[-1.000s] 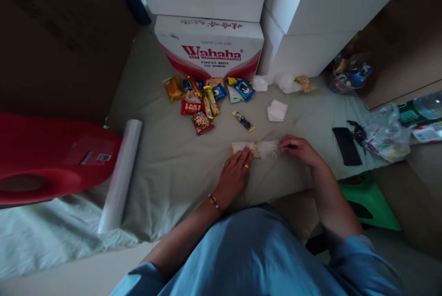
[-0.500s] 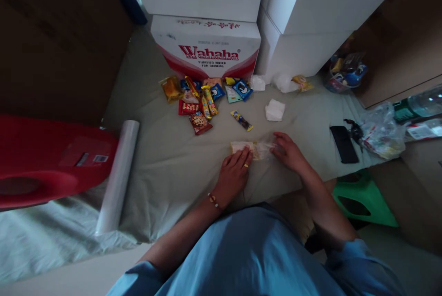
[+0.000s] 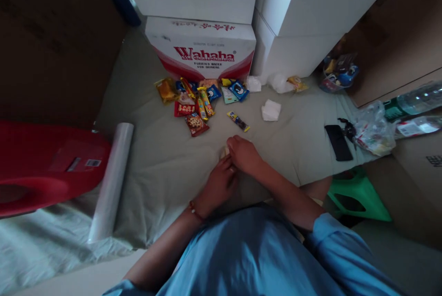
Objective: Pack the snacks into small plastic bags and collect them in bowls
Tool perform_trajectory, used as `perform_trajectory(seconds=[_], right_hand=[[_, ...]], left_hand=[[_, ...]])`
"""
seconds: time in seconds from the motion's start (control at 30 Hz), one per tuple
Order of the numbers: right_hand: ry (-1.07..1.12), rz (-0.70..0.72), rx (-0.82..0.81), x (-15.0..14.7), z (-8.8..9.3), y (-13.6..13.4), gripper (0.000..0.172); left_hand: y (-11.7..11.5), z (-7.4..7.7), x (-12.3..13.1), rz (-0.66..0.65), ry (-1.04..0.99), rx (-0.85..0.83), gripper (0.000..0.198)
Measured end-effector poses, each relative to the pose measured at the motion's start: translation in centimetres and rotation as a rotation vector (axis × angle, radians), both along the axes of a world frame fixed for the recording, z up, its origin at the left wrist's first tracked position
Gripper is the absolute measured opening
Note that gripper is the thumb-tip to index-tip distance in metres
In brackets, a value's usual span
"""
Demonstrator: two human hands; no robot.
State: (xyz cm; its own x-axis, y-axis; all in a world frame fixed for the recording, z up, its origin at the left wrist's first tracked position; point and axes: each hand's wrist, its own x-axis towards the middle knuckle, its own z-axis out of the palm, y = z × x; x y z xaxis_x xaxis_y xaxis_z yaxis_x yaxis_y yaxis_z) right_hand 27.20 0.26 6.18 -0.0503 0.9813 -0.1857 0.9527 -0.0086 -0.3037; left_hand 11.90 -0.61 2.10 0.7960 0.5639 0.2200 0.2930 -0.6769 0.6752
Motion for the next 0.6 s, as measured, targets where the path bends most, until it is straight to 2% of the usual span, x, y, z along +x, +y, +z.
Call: perform_trajectory(seconds=[0.07, 0.2, 0.3, 0.4, 0.5, 0.6], right_hand=[[-0.034, 0.038, 0.072, -0.4, -0.7, -1.1, 0.021], [-0.124, 0.026, 0.175, -1.3, -1.5, -2.8, 0.042], [-0.164, 0.017, 0.157, -1.8, -1.3, -3.0, 0.044], [-0.169, -0.008, 0.104, -1.3, -0.4, -3.0, 0.033], [-0.080, -0.087, 0.115, 1.2, 0.6, -3.8, 0.031], [0.202, -0.299, 0.260, 6.5, 1.3, -5.2, 0.031]], left_hand=[[0.0, 0.2, -1.7, 0.090, -0.108, -0.123, 0.028], [-0.6, 0.0, -4.4, 0.268, -0.144, -0.257, 0.023], [-0.7, -0.2, -5.8, 0.319, -0.114, -0.194, 0.025], [-0.5, -0.2, -7.7, 0.358, -0.066, -0.073, 0.025], [-0.5, -0.3, -10.2, 0.416, -0.035, 0.007, 0.021], [-0.7, -0.5, -12.7, 0.480, -0.013, 0.047, 0.019]])
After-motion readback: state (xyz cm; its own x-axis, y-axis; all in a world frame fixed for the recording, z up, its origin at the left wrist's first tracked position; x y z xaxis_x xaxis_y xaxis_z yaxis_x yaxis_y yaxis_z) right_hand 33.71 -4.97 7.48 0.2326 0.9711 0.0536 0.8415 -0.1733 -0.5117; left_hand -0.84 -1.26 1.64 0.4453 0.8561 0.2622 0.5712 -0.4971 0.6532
